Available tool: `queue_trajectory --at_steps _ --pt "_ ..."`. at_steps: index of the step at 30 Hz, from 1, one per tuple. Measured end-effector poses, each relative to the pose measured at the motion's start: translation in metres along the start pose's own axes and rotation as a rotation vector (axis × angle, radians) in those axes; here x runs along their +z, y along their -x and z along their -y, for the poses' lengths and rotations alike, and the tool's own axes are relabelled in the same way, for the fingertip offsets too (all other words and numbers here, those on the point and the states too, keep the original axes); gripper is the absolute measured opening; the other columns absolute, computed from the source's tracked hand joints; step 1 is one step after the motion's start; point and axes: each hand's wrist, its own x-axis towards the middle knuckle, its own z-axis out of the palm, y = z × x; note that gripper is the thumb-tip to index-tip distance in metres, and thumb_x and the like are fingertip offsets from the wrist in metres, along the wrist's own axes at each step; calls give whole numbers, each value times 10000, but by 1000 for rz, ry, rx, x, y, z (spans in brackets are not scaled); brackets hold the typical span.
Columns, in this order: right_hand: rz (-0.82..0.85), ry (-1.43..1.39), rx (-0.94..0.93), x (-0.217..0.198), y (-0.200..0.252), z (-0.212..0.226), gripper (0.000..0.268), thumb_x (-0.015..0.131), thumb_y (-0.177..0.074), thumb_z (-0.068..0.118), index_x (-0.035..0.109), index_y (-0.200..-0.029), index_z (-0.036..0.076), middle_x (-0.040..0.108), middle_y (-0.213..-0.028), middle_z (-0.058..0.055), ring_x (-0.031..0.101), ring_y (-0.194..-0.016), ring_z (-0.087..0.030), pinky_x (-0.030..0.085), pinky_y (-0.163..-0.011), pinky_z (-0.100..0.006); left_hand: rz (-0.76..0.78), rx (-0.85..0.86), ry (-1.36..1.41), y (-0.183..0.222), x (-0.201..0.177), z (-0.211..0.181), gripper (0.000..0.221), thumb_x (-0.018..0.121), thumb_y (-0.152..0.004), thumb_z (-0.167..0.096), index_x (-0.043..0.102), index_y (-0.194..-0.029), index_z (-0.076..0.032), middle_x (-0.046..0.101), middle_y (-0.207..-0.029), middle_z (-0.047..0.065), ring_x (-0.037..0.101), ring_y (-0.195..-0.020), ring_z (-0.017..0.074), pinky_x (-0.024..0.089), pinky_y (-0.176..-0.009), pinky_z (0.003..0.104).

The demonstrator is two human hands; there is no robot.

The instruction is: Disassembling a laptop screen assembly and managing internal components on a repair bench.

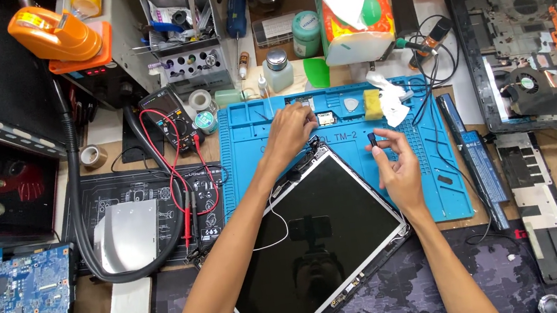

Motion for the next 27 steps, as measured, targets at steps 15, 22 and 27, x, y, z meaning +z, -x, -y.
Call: queue_trajectory --at_steps 15,22,27 --pt "2 -8 6 -2 1 6 344 517 -1035 28 516 -1378 7 695 -980 -190 518 -357 -100 415 -379 -204 -19 -36 8 27 -32 -21 152 616 -984 -105 753 -978 -40 658 -811 102 692 -810 270 544 -797 420" --pt "-18 -26 37 -2 2 5 326 538 -1056 91 556 -1362 -22 668 -831 -141 517 -393 -107 421 -421 -222 75 -215 69 102 -94 -57 262 644 -978 -283 699 -985 -27 663 -824 184 713 -833 405 552 -739 514" --pt "-12 -38 102 -6 -1 -11 216 580 -1074 190 722 -1073 28 603 -593 -85 530 -346 -128 407 -361 -223 246 -387 112 139 -120 -74 450 737 -908 -375 660 -1054 43 684 -932 290 702 -946 485 545 -813 593"
